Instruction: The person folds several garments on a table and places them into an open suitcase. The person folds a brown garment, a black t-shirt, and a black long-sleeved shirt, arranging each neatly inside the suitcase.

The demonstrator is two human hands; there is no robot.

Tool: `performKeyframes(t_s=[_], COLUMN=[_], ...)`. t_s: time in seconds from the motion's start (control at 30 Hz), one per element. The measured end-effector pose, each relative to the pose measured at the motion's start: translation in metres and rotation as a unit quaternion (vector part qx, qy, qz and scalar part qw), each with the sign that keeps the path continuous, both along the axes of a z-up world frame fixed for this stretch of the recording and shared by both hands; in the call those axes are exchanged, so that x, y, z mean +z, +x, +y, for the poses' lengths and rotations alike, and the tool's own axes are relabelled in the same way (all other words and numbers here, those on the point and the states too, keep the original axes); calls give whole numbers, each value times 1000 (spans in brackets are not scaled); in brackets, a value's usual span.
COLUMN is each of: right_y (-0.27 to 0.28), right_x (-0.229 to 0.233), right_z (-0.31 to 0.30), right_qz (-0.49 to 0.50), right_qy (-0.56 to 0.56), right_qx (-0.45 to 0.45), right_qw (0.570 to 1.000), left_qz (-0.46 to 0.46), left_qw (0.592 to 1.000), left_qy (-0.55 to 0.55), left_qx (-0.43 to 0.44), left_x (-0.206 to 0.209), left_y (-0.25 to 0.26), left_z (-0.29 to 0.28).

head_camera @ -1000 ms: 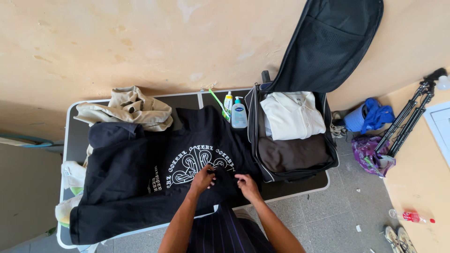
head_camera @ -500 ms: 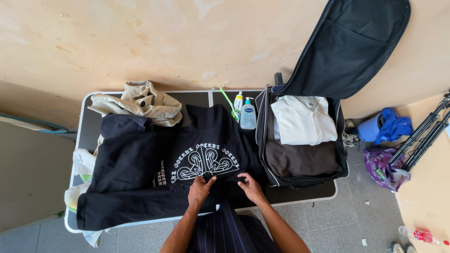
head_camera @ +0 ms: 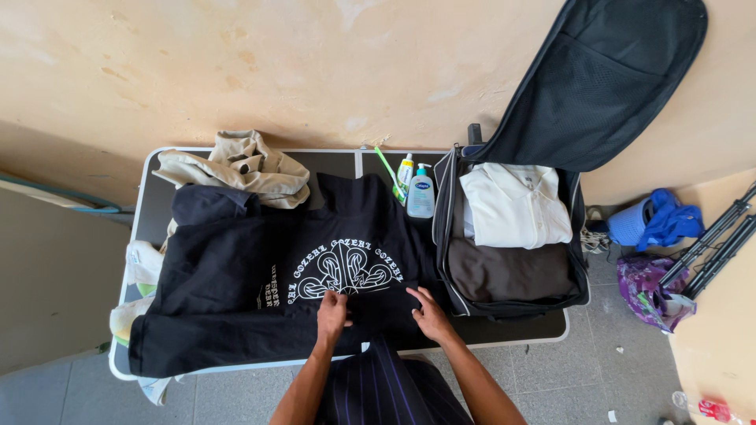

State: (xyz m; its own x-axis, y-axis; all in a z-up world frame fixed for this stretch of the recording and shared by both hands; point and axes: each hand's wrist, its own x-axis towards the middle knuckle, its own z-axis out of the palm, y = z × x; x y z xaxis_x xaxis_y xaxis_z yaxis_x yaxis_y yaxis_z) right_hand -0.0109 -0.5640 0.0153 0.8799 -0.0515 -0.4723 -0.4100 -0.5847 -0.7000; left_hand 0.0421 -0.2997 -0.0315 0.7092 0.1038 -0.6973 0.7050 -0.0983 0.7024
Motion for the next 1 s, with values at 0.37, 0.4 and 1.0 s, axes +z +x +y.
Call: performKeyframes(t_s=[0.37,0.4,1.0], right_y=[3,6,7], right_x=[-1,-1,-6], right_z=[-8,-9,-20], right_qz=[-124,-108,-32], right_qy=[-50,-37,-272], right_qx=[98,76,39], right_qw=[986,991,961], left_qz=[-44,-30,-174], left_qw=[975,971,955], left_qy=[141,145,151], left_qx=[-163,-185,-189], left_x=[9,10,14], left_y=[-1,0,-11], left_z=[-1,-1,30])
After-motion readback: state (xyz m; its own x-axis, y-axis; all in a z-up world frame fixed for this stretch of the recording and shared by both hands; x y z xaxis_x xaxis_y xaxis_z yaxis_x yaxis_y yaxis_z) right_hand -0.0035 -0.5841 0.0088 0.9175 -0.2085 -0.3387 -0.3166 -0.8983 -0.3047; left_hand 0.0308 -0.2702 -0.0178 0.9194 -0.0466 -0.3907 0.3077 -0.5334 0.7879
